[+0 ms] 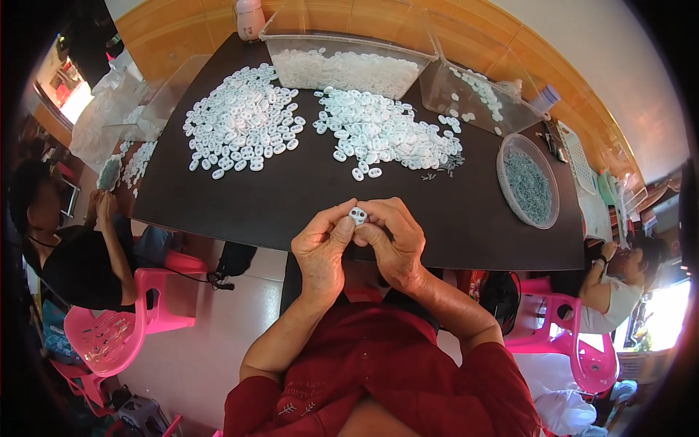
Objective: The recorder is manually assembling small white plastic components at a workshop table.
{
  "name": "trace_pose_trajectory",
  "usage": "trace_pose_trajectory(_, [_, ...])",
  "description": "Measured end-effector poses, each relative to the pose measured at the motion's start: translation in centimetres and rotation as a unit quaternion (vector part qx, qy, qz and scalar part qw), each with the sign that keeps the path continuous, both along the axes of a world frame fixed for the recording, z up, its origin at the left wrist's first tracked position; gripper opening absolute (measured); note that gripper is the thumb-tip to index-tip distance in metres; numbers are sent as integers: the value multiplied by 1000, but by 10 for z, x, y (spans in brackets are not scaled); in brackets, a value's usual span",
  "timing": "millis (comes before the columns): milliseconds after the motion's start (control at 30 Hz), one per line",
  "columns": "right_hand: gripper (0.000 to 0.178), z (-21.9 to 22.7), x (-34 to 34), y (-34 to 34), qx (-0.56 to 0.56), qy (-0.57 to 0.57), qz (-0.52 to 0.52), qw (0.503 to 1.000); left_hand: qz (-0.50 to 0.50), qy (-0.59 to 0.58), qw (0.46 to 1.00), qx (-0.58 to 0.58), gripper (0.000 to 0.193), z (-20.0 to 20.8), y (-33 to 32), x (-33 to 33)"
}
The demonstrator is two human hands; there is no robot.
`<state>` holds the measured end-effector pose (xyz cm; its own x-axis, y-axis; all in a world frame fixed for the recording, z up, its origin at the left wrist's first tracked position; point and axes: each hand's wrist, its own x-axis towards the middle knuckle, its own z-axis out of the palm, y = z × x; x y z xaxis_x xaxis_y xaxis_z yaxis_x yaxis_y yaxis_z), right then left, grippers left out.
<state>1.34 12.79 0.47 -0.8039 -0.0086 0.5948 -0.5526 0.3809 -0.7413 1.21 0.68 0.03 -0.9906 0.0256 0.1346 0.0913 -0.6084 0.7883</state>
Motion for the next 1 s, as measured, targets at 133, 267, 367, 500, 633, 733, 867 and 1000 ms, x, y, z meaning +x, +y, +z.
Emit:
trace_pose_trajectory(133, [29, 0, 2, -5, -50, -18, 7, 999, 23, 12, 1000, -10, 22, -5, 5, 1])
trace_pose_trajectory(267, [29, -5, 4, -8, -79, -26, 15, 996, 52, 32, 998, -34, 21, -9, 8, 3])
trace_pose_trajectory(367, [30, -5, 4, -10, -51, -9, -4, 999, 68, 33, 997, -33, 22, -8, 10, 4])
trace_pose_trajectory(500, [30, -1, 5, -13, -36, 0, -22, 999, 87, 21, 995, -43, 22, -3, 10, 8])
trace_pose_trajectory(633, [27, -2, 4, -14, -30, 39, -31, 998, 93, 37, 993, -57, 21, 1, 10, 13])
trace_pose_trajectory(733, [25, 1, 2, -14, -22, 71, -33, 997, 101, 53, 992, -62, 20, 2, 11, 14])
trace_pose_trajectory(867, [23, 4, -1, -12, 30, 152, -42, 987, 122, 75, 986, -80, 20, 2, 14, 16])
trace_pose_trajectory(1000, [24, 3, 0, -14, 30, 158, -39, 986, 159, 118, 971, -135, 19, -1, 14, 16])
